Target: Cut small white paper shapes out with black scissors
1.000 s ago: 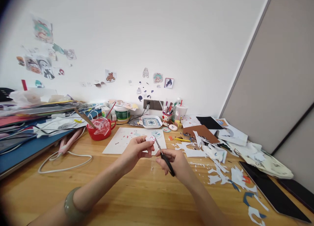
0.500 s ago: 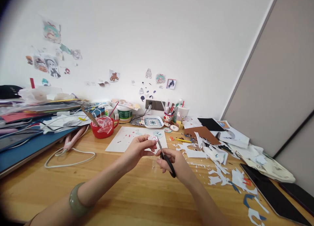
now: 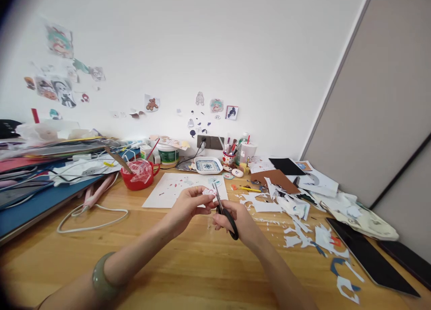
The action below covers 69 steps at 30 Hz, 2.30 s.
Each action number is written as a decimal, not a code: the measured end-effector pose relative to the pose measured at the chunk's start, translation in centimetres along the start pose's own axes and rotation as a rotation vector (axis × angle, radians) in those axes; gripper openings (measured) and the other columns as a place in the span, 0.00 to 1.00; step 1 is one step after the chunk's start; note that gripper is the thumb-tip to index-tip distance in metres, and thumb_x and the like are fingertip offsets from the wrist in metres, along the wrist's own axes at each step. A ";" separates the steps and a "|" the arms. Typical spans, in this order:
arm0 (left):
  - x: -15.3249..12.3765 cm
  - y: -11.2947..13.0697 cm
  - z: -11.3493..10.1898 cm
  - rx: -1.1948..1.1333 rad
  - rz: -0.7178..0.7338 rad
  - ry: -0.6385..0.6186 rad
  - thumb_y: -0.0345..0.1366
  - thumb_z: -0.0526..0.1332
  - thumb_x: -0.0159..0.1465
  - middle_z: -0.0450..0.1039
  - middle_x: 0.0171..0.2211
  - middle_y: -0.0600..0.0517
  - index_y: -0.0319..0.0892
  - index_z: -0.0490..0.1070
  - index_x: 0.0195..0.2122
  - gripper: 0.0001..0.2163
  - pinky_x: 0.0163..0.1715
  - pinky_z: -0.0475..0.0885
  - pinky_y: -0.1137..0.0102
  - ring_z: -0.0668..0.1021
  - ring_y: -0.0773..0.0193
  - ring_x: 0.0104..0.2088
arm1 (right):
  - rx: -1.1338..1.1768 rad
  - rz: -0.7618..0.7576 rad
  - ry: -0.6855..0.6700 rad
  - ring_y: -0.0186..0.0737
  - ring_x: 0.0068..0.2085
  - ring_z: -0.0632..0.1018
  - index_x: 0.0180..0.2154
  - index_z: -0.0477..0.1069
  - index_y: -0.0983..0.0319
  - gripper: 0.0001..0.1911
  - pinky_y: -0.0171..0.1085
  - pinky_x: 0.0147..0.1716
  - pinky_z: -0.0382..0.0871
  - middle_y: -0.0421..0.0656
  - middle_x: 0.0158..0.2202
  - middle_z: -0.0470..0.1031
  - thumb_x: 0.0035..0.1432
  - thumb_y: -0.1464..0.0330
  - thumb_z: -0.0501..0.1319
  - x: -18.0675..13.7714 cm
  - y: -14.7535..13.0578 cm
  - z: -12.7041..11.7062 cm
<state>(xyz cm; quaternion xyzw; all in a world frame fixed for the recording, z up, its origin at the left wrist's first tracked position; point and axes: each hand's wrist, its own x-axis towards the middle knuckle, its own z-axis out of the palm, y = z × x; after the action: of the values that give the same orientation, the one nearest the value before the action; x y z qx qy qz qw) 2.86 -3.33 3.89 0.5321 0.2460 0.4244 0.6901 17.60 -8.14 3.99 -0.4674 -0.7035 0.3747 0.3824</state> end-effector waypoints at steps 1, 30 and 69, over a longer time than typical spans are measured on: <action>0.0 0.0 0.0 0.001 0.000 0.000 0.40 0.63 0.47 0.69 0.22 0.51 0.36 0.66 0.23 0.11 0.26 0.65 0.75 0.70 0.71 0.23 | 0.005 0.005 0.000 0.33 0.24 0.70 0.27 0.64 0.64 0.08 0.30 0.21 0.61 0.39 0.22 0.68 0.49 0.65 0.55 0.0 0.0 0.0; 0.3 0.1 -0.3 -0.010 -0.038 -0.008 0.38 0.64 0.46 0.69 0.20 0.52 0.36 0.65 0.21 0.10 0.25 0.65 0.75 0.73 0.68 0.25 | 0.005 0.072 0.055 0.28 0.20 0.64 0.30 0.64 0.64 0.08 0.29 0.18 0.56 0.35 0.18 0.61 0.47 0.66 0.55 0.0 -0.7 0.1; 0.2 0.0 -0.5 0.035 -0.052 -0.048 0.43 0.63 0.46 0.72 0.25 0.49 0.37 0.66 0.23 0.13 0.24 0.64 0.75 0.69 0.72 0.21 | 0.052 0.115 0.095 0.26 0.17 0.61 0.29 0.65 0.64 0.10 0.28 0.12 0.49 0.35 0.17 0.60 0.46 0.64 0.56 -0.2 -0.7 0.2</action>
<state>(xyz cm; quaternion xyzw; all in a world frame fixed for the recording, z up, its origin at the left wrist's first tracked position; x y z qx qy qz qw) 2.63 -2.88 3.75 0.5477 0.2506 0.3889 0.6971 17.21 -8.61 4.51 -0.5143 -0.6465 0.3915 0.4053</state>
